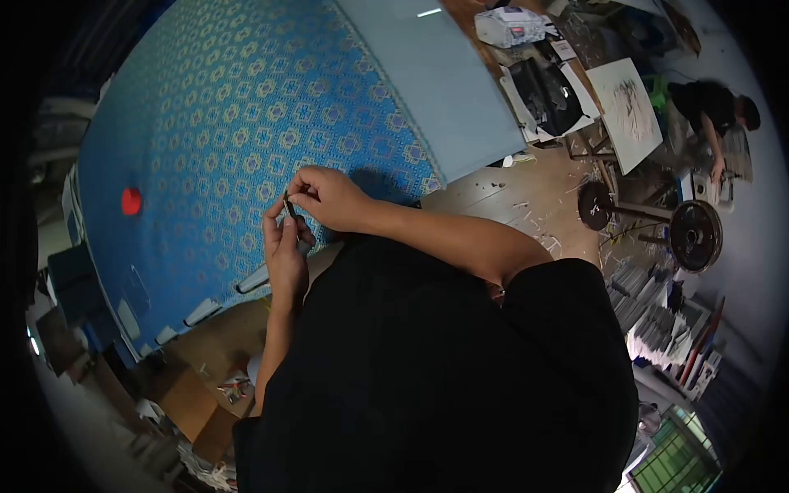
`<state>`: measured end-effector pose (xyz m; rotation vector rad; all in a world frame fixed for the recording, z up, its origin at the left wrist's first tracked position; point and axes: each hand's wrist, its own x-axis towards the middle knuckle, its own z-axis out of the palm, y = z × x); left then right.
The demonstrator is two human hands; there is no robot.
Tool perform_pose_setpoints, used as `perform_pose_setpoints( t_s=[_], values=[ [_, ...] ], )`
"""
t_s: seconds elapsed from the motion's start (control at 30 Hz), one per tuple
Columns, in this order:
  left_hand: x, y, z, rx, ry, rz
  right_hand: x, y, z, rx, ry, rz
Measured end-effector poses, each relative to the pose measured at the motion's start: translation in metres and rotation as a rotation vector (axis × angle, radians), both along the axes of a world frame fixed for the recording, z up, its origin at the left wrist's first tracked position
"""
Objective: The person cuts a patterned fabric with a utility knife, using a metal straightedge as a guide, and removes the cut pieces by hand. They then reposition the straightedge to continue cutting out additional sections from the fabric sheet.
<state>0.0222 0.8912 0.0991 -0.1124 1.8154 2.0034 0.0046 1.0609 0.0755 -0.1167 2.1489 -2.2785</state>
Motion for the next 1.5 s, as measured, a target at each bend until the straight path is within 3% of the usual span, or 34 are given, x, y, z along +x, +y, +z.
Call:
perform_pose_setpoints(
  t_s=[0.07, 0.2, 0.27, 0.3, 0.4, 0.53, 0.6, 0.63, 0.7, 0.73, 0.87, 0.93, 0.97, 1.0, 1.03, 1.1, 1.3, 1.5],
  values=[
    [-0.003, 0.007, -0.005, 0.009, 0.012, -0.025, -0.001, 0.021, -0.002, 0.083, 0.022, -0.016],
    [-0.011, 0.009, -0.006, 0.012, -0.041, 0.076, 0.012, 0.123, -0.007, 0.16, 0.007, -0.508],
    [-0.014, 0.005, -0.005, -0.045, -0.039, 0.108, 0.028, 0.203, -0.023, 0.438, -0.072, -0.791],
    [-0.014, 0.003, -0.005, -0.039, -0.033, 0.102, 0.04, 0.239, -0.021, 0.398, -0.088, -0.909],
    [-0.014, 0.0, -0.003, -0.063, -0.054, 0.183, 0.075, 0.338, -0.018, 0.704, -0.118, -1.178],
    [-0.016, 0.001, -0.01, -0.048, -0.061, 0.194, 0.095, 0.401, -0.017, 0.733, -0.169, -1.214],
    [-0.019, 0.005, -0.009, -0.018, -0.039, 0.19, 0.098, 0.415, -0.011, 1.035, -0.184, -1.14],
    [-0.021, 0.007, -0.008, -0.016, -0.038, 0.195, 0.095, 0.419, -0.005, 1.035, -0.179, -1.136],
    [-0.022, 0.007, -0.005, -0.03, -0.004, 0.203, 0.091, 0.413, 0.019, 0.994, -0.035, -1.309],
    [-0.023, 0.007, -0.004, -0.038, -0.001, 0.209, 0.088, 0.401, 0.045, 0.865, -0.113, -1.283],
    [-0.029, 0.011, -0.006, -0.094, 0.023, 0.234, 0.072, 0.336, 0.139, 0.914, 0.517, -0.906],
    [-0.028, 0.012, 0.002, -0.141, 0.02, 0.237, 0.057, 0.298, 0.187, 0.948, 0.905, -0.547],
    [-0.028, 0.017, 0.008, -0.179, 0.014, 0.252, 0.045, 0.293, 0.203, 0.836, 1.114, -0.156],
    [-0.028, 0.017, 0.003, -0.126, 0.038, 0.254, 0.069, 0.241, 0.214, 0.877, 0.826, -0.465],
    [-0.028, 0.016, 0.0, -0.155, 0.088, 0.236, 0.041, 0.235, 0.229, 0.62, 1.158, 0.126],
    [-0.025, 0.015, -0.005, -0.086, 0.12, 0.262, 0.04, 0.187, 0.267, 0.561, 1.001, 0.392],
    [0.01, 0.011, 0.002, -0.015, 0.089, 0.43, -0.003, 0.137, 0.22, 0.185, 1.031, 0.594],
    [0.073, -0.017, -0.002, -0.041, 0.06, 0.674, -0.024, 0.095, 0.202, -0.014, 1.011, 0.783]
  ],
)
